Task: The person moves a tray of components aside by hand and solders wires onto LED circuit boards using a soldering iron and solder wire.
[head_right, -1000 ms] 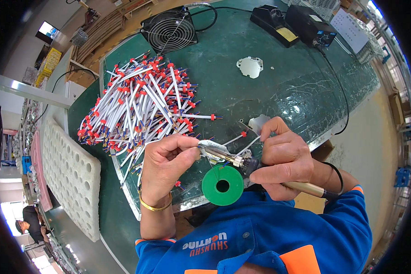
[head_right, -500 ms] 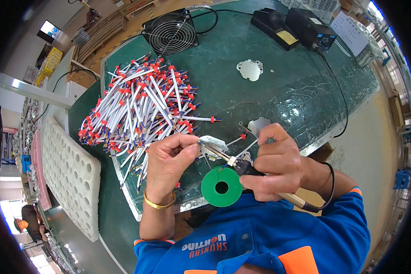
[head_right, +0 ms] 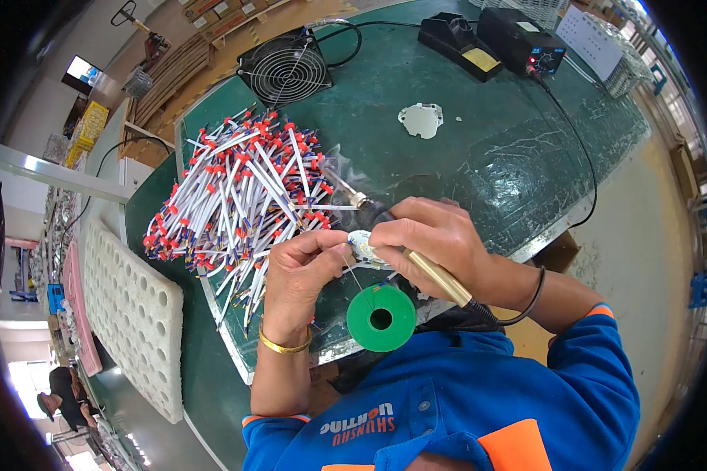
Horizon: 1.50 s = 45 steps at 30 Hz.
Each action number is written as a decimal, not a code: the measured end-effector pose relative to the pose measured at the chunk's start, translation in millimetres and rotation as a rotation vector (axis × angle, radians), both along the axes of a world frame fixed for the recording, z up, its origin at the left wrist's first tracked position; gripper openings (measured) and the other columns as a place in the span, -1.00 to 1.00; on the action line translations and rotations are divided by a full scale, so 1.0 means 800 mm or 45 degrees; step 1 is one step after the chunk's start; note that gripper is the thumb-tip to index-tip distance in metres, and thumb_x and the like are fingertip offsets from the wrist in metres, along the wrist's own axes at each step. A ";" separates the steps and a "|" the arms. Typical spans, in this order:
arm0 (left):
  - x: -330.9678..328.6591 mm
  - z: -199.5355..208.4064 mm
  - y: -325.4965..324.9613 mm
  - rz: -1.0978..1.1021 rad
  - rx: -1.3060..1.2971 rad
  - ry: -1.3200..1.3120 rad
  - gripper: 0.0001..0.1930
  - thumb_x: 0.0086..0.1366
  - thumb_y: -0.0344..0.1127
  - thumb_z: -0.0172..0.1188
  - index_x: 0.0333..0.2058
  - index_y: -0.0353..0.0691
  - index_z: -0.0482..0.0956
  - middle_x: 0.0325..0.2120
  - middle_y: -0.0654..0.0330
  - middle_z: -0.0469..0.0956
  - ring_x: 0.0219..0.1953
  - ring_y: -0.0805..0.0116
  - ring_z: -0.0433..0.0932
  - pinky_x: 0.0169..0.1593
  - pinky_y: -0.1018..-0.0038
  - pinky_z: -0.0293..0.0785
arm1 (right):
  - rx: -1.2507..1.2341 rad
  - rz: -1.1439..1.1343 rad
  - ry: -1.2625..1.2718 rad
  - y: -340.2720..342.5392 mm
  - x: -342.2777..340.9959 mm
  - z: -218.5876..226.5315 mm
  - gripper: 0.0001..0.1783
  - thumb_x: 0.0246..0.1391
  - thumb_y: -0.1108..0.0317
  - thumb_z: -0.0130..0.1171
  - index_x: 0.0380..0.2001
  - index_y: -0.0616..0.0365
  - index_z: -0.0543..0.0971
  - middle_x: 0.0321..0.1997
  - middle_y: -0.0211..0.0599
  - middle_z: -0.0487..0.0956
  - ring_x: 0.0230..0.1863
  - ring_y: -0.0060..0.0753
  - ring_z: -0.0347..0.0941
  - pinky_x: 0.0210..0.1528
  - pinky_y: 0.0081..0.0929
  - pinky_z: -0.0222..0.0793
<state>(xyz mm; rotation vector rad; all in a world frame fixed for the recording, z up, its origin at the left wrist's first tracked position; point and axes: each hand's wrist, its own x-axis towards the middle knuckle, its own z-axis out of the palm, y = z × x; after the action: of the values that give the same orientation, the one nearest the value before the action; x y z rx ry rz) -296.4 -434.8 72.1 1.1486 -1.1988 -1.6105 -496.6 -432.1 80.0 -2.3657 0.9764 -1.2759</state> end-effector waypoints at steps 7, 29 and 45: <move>0.010 -0.003 -0.007 -0.146 -0.023 0.140 -0.79 0.21 -0.32 0.21 -0.22 -0.30 0.55 -0.55 0.31 0.55 -0.52 0.67 0.43 -0.45 0.71 0.33 | 0.221 0.115 -0.273 -0.012 -0.003 0.004 -0.81 -0.14 0.57 0.25 -0.41 0.22 0.46 -0.48 -0.25 0.50 -0.47 -0.29 0.45 -0.45 -0.45 0.33; -0.009 -0.027 -0.012 -0.185 -0.245 0.003 -0.71 0.34 -0.16 0.02 -0.38 -0.28 0.53 -0.61 0.39 0.43 -0.55 0.69 0.32 -0.46 0.70 0.26 | 0.583 0.105 -0.464 -0.009 0.013 0.001 -0.88 -0.05 0.51 0.23 -0.40 0.20 0.49 -0.38 -0.25 0.52 -0.36 -0.38 0.49 -0.33 -0.53 0.37; -0.028 -0.011 -0.022 -0.446 -0.282 -0.113 -0.60 0.38 -0.21 -0.08 0.10 -0.29 0.36 0.01 0.16 0.44 0.07 0.37 0.39 0.13 0.46 0.27 | -0.023 -0.480 0.380 -0.127 -0.085 -0.044 -0.64 -0.11 0.41 0.23 -0.26 0.06 0.29 -0.39 -0.22 0.52 -0.33 -0.04 0.46 -0.18 -0.26 0.26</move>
<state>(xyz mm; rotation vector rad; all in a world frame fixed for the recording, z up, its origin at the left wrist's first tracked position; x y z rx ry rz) -318.8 -452.2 63.0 0.9123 -1.6639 -1.6391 -564.8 -533.9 45.0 -2.5155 1.5680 -1.0619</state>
